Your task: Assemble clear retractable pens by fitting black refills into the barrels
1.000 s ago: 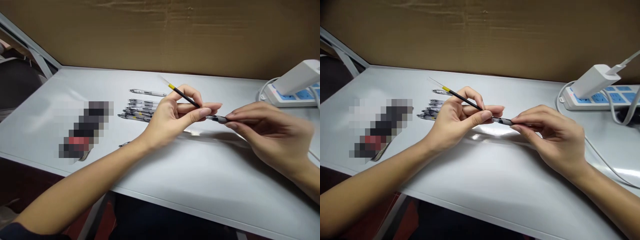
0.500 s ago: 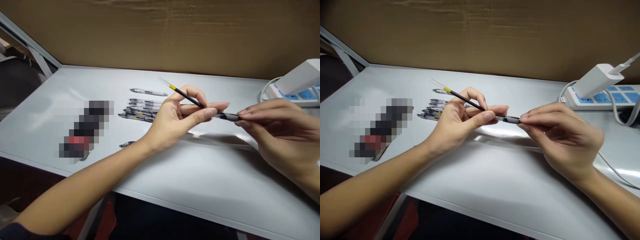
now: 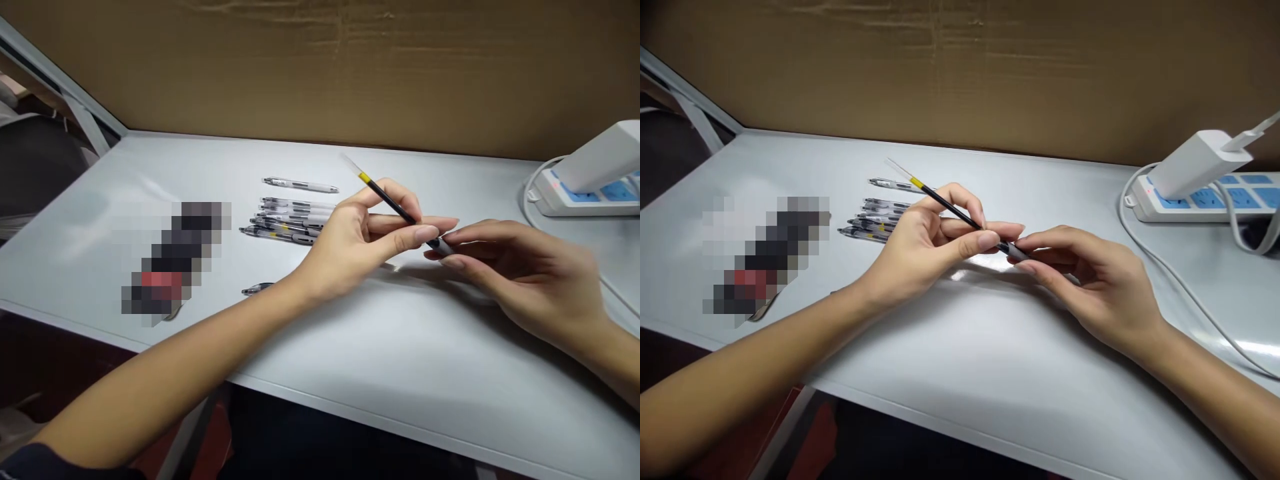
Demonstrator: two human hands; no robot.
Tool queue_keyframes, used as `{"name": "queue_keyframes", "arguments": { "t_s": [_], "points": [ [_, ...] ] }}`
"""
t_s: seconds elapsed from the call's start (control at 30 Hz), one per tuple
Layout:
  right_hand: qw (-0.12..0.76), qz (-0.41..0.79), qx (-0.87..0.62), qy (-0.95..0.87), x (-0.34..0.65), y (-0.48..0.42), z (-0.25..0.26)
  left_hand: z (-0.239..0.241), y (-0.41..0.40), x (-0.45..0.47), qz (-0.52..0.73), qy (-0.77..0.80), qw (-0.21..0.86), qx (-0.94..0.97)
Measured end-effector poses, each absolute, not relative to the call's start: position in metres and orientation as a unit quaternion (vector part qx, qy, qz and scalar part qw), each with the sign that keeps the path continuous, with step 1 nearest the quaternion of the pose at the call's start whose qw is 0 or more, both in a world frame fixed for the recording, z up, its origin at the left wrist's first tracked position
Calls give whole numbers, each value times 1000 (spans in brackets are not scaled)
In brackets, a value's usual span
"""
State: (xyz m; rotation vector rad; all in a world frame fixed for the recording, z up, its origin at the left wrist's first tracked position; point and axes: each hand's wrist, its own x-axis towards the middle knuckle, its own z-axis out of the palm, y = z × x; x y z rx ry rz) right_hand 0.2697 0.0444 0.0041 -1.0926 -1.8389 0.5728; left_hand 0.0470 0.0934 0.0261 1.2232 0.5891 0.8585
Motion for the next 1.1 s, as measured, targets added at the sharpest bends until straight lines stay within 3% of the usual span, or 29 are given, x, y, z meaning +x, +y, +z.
{"name": "queue_keyframes", "arguments": {
  "t_s": [0.7, 1.1],
  "points": [
    [404, 274, -459, -742, 273, 47, 5, 19, 98, 42, 369, 270, 697, 552],
    [406, 301, -498, -704, 274, 46, 4, 18, 103, 44, 404, 290, 601, 625]
  ]
}}
